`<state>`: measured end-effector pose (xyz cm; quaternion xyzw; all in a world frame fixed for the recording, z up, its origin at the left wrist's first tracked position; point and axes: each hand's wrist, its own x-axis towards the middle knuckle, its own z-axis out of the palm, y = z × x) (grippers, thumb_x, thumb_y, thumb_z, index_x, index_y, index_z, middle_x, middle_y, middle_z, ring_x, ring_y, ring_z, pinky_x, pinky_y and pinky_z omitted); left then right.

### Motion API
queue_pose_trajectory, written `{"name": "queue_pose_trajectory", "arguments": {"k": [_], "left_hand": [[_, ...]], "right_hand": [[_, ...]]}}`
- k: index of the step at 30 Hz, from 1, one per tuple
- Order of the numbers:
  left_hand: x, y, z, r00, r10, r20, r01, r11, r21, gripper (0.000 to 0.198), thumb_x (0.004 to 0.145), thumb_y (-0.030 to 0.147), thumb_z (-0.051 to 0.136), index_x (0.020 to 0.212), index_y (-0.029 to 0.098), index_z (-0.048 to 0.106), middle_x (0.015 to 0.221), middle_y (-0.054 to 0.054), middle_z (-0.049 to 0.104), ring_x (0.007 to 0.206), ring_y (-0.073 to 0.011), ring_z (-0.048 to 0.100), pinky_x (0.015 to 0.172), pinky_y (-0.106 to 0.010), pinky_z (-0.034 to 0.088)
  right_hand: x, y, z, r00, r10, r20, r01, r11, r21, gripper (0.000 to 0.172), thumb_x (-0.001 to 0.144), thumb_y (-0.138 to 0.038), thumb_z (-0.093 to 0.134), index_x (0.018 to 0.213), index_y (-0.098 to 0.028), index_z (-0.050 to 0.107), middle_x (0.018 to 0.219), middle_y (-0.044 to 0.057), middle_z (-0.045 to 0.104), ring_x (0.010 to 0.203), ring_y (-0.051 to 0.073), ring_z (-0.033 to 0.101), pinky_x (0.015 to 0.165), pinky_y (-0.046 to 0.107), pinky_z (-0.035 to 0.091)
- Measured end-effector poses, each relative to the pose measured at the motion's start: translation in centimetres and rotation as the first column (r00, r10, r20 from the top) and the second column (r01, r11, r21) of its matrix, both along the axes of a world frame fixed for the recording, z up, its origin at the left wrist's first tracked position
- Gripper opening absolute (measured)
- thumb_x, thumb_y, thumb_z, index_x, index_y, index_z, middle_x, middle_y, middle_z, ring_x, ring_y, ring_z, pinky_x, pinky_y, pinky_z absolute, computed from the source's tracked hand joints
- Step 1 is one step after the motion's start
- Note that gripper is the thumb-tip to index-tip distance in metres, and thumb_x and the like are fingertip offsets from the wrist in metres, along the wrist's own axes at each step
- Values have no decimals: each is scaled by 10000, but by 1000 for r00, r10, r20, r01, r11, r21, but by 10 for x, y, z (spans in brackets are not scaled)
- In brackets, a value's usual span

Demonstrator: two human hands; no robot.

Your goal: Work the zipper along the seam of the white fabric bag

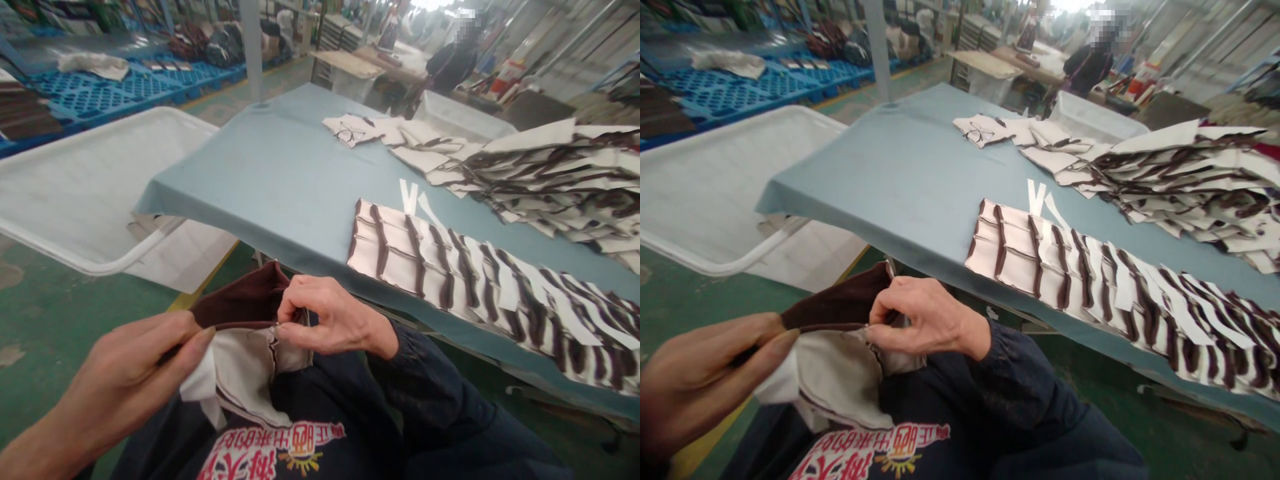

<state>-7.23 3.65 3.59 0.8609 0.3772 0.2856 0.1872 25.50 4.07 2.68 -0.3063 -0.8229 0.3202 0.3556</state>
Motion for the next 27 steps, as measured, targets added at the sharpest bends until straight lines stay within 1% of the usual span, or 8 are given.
{"name": "queue_pose_trajectory", "arguments": {"k": [5,8,10,12,15,18,21,27], "left_hand": [[-8,11,3,997,-72,29,72,997,1,391,1246,345,576,886,259,703,734,53,664,648,-147,594,673,-301,387],[1,18,7,993,-89,78,96,991,-88,552,1265,619,566,900,243,739,782,45,703,696,-156,605,712,-279,431],[11,23,10,984,-118,132,130,987,-89,627,1196,805,548,1060,243,788,935,24,792,830,-179,693,795,-266,487],[22,27,13,959,-220,179,235,970,-64,637,1158,850,561,1175,259,796,1048,15,835,933,-194,744,862,-261,517],[36,30,19,909,-363,205,382,922,-66,530,1174,775,646,1125,271,801,995,16,827,913,-194,751,855,-265,536],[43,28,25,913,-356,199,385,914,-131,321,1216,521,730,1033,267,805,866,28,786,807,-183,720,786,-268,532],[44,26,27,913,-349,213,394,891,-227,191,1173,279,716,1002,261,798,821,54,767,693,-141,675,669,-229,495],[37,31,21,923,-333,191,381,858,-346,251,1164,237,639,970,236,798,798,47,768,671,-130,674,632,-204,491]], "right_hand": [[6,2,19,994,61,-91,-68,994,-80,379,1204,-484,743,937,-216,757,909,34,812,827,171,688,827,321,556],[3,1,32,983,91,-160,-112,985,-129,411,1193,-513,776,918,-209,761,890,18,807,795,151,692,816,303,567],[-1,1,37,976,101,-192,-133,977,-167,423,1179,-530,797,909,-206,756,872,7,801,766,139,686,814,295,582],[-6,1,38,977,113,-183,-149,969,-195,449,1173,-569,794,912,-206,754,867,9,801,756,140,682,815,301,597],[-11,1,35,983,111,-146,-141,966,-218,490,1159,-629,786,913,-206,756,869,18,805,756,148,673,795,311,601],[-14,1,32,986,84,-141,-119,958,-260,504,1131,-649,812,904,-203,754,846,10,785,735,143,643,754,298,581],[-16,1,30,988,59,-146,-107,933,-345,520,1110,-667,826,900,-198,751,837,1,763,737,138,626,713,276,550],[-23,6,20,963,57,-264,-166,895,-414,500,1094,-629,855,896,-182,749,803,-35,698,704,112,560,658,250,475]]}}
